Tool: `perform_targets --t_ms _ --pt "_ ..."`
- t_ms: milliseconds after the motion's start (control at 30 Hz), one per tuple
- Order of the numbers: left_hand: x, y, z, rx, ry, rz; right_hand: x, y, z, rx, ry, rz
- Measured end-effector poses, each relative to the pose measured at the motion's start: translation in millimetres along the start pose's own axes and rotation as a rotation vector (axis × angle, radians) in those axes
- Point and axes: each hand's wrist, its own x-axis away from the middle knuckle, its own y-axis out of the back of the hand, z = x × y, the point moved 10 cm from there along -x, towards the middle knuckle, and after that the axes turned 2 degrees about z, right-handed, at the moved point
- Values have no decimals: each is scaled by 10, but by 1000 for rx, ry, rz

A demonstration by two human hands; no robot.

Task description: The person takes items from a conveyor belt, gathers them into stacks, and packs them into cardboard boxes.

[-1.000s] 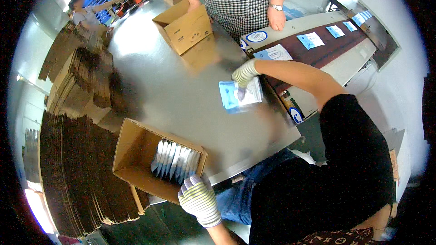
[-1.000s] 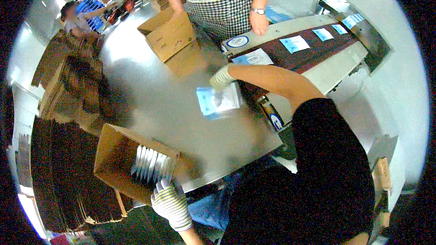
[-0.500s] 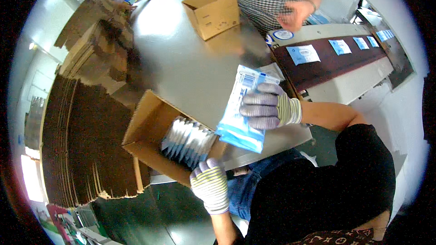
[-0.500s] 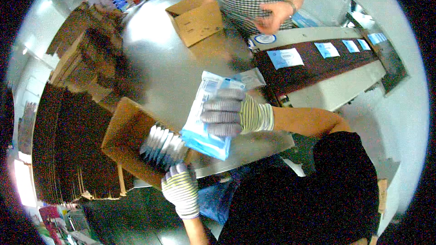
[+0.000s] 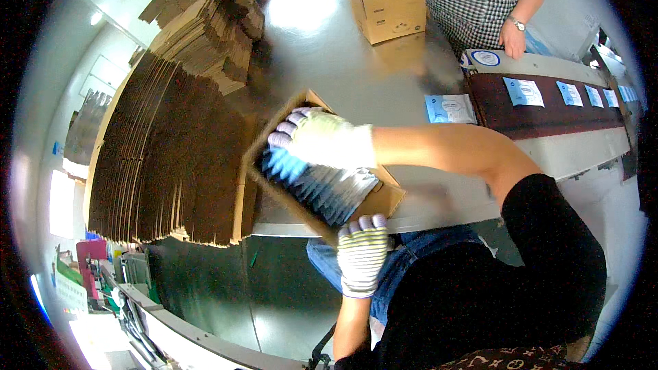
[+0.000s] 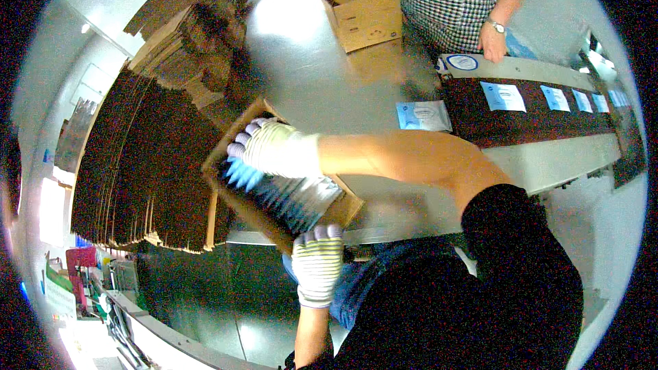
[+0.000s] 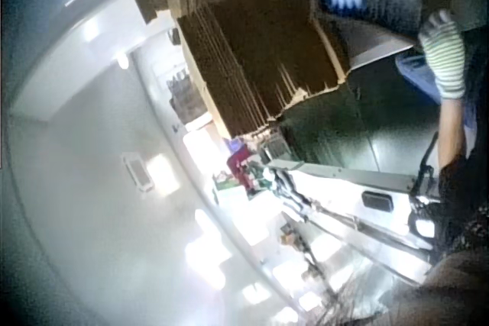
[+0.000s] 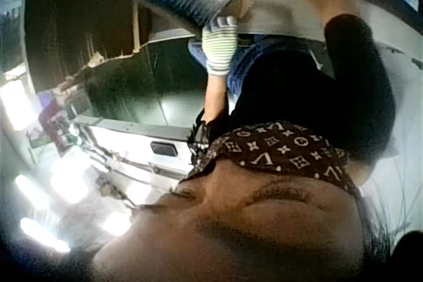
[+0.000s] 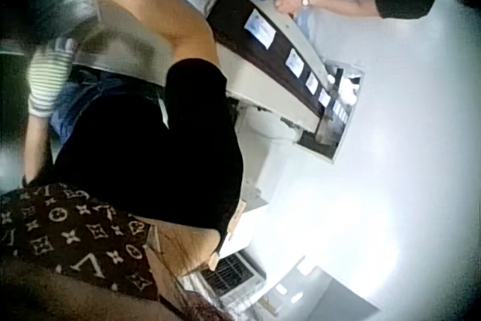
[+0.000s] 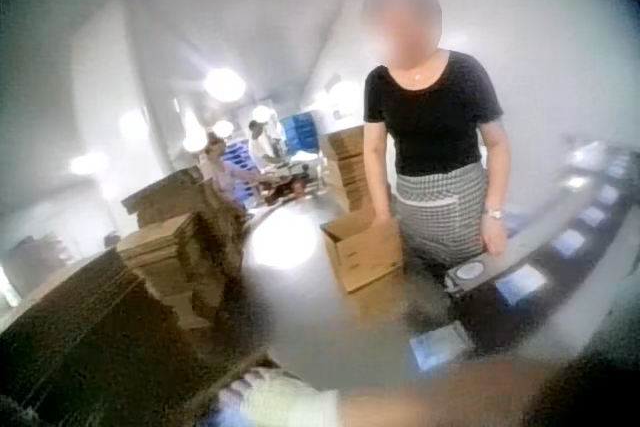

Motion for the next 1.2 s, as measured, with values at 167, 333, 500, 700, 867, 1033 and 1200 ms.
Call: perform_targets --t_ms 167,333,500,700,867,1033,1200 --pt "-119 13 326 173 133 -130 130 -410 -27 -174 160 187" --pt "-93 132 475 257 63 -170 897 204 189 -640 436 165" --pt "-205 219 496 417 -154 -305 1515 -3 528 -230 429 6" --pt "-13 381 775 525 -26 -479 1346 50 492 -208 233 -26" --pt "-67 841 924 339 51 -433 13 -424 -1612 205 -313 -23" --pt "336 840 1117 100 254 -353 -65 -636 -1696 98 -287 147" --pt "455 1068 1860 -226 370 -330 1125 -1362 -493 -254 -65 511"
